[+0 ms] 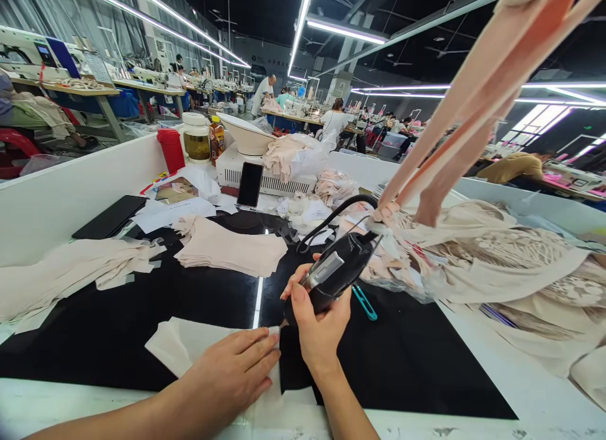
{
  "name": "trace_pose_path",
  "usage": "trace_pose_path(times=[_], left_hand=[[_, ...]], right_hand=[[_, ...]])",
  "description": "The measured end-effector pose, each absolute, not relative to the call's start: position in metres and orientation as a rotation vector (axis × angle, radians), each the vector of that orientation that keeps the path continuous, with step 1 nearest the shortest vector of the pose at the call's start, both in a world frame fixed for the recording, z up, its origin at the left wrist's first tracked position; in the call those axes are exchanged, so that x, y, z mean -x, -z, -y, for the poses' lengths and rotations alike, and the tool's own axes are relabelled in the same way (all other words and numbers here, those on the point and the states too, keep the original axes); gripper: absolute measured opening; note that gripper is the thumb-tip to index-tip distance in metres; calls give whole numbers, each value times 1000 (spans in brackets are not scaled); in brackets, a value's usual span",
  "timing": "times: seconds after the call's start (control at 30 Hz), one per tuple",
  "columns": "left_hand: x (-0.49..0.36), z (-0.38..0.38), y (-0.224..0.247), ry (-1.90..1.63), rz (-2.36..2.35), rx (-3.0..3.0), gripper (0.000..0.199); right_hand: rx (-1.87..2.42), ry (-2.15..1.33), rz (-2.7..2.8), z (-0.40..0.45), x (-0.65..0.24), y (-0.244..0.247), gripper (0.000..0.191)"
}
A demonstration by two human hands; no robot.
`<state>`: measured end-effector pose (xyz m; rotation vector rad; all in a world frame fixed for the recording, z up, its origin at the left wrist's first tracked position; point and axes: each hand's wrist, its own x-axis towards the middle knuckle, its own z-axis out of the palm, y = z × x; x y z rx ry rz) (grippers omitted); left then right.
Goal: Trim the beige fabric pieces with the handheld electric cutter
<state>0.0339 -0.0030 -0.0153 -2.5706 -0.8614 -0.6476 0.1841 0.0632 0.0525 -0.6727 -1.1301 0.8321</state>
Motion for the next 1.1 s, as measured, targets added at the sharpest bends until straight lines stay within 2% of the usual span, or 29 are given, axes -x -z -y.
trace_pose_path(times=[0.67, 0.9, 1.1], left_hand=[[-32, 5, 20, 544, 878, 2648, 29], [-33, 6, 30, 670, 930, 2580, 30], [-33, 6, 29, 594, 908, 2613, 29]], right_hand=[[690, -856, 1109, -64, -180, -53, 38], [709, -855, 1097, -64, -179, -55, 36], [662, -892, 1071, -62, -176, -58, 38]])
